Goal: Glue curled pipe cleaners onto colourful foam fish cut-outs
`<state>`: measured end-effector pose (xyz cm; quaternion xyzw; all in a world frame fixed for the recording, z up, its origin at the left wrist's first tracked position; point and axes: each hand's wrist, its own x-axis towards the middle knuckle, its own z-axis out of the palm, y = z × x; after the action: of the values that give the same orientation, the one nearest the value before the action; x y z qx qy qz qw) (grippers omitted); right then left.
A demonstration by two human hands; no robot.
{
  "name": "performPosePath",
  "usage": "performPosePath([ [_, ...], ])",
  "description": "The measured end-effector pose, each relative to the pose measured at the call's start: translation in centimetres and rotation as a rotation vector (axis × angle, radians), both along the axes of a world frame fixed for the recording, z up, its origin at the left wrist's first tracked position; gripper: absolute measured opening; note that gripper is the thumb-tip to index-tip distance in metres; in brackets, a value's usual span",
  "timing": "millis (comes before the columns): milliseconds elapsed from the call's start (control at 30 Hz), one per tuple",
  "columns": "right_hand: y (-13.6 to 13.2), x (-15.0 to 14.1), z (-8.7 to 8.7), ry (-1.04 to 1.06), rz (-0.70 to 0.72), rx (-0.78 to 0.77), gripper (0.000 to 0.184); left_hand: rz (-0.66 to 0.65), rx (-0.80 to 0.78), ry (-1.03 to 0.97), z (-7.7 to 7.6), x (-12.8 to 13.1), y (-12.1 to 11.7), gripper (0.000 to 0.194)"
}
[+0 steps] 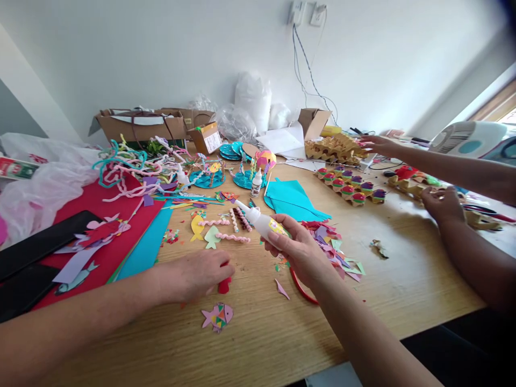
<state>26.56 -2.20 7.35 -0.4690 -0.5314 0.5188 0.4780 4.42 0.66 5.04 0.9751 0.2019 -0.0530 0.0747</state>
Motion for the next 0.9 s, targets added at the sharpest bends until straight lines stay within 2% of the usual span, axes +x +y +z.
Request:
performPosePath([
  [167, 0.1, 0.1, 0.2, 0.006, 0.005, 0.004, 0.040, -0.116, 0.127, 0.006, 0.6, -0.2, 0.0, 0.022],
  [233, 0.1, 0.0, 0.3, 0.011, -0.006, -0.001, 0.040, -0.138, 0.123, -0.054, 0.1, -0.5, -0.1, 0.023],
  [300, 0.2, -0.2, 0.4, 0.018, -0.022, -0.015, 0.041, -0.100, 0.065, -0.128, -0.7, -0.7, 0.0, 0.024],
  [367, 0.2, -0.3, 0.6, 0.038, -0.027, -0.025, 0.043, 0.052, -0.086, -0.255, -1.5, -0.7, 0.3, 0.022],
  [467, 0.5, -0.3, 0.7, 0.052, -0.011, -0.029, 0.043, 0.421, -0.420, -0.561, -1.7, -0.6, 1.2, 0.013],
  [600, 0.7, -0.3, 0.6, 0.048, 0.002, -0.049, 0.042, 0.687, -0.687, -0.831, 0.0, -1.5, 2.6, 0.004],
  [700, 0.8, -0.4, 0.2, 0.050, -0.005, -0.060, 0.043, 0.926, -1.079, -1.148, 1.2, -2.5, 2.9, 0.014],
  [767, 0.7, -0.5, 0.1, 0.053, -0.016, -0.062, 0.043, 1.002, -1.193, -1.243, 1.5, -3.0, 2.8, 0.016],
  [900, 0.7, -0.6, -0.1, 0.067, -0.011, -0.081, 0.044, 1.037, -1.199, -1.272, 1.6, -3.4, 2.5, 0.011],
])
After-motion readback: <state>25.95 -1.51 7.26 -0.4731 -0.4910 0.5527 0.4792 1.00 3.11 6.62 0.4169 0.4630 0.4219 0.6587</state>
